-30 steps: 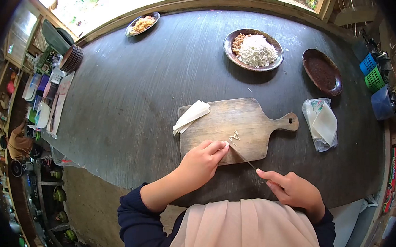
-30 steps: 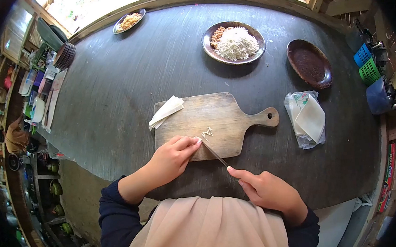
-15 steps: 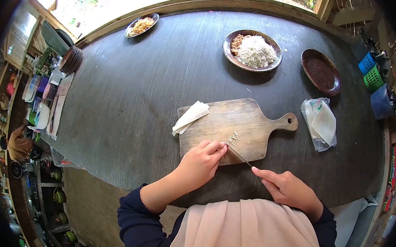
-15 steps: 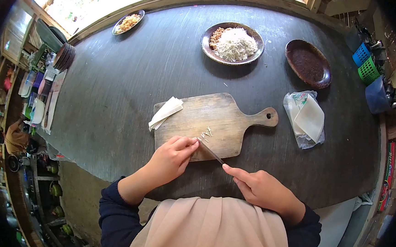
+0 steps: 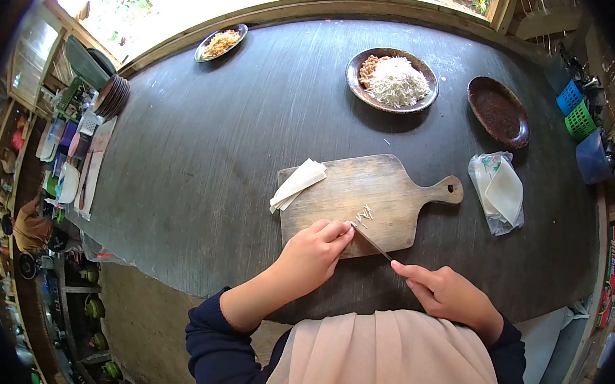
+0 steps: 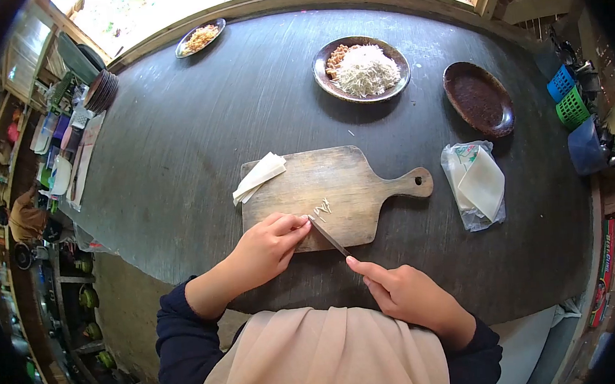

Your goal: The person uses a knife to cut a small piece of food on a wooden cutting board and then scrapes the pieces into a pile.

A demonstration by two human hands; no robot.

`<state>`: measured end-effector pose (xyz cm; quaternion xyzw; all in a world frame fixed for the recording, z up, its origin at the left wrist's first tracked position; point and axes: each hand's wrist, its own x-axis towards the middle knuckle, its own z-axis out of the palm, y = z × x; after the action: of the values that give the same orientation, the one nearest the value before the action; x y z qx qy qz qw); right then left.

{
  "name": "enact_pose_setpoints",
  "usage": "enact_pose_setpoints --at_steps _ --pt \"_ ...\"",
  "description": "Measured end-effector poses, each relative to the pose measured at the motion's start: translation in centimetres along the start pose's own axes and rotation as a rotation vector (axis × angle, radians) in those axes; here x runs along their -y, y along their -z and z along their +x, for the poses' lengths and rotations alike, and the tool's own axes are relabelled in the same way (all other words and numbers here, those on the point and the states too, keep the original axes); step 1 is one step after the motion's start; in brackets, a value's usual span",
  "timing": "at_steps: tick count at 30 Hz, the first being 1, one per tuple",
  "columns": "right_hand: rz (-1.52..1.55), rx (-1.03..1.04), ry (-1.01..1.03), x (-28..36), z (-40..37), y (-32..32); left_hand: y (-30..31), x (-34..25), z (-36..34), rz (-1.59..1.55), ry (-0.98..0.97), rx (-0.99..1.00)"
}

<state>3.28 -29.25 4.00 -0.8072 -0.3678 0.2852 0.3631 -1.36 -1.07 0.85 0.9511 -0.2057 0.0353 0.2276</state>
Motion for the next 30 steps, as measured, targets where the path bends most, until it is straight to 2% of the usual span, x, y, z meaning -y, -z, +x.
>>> enact_pose_setpoints --at_steps 7,19,30 --pt "0.031 -0.021 -0.006 0.0 0.6 -0.1 0.0 -0.1 0.1 0.022 -0.01 -0.002" --pt "0.048 0.085 -0.069 -0.2 -0.5 0.9 0.1 0.0 0.1 0.006 -0.018 0.007" --pt "0.028 0.007 -0.04 0.1 0.0 0.5 0.1 0.3 0.0 -0.035 -0.009 -0.006"
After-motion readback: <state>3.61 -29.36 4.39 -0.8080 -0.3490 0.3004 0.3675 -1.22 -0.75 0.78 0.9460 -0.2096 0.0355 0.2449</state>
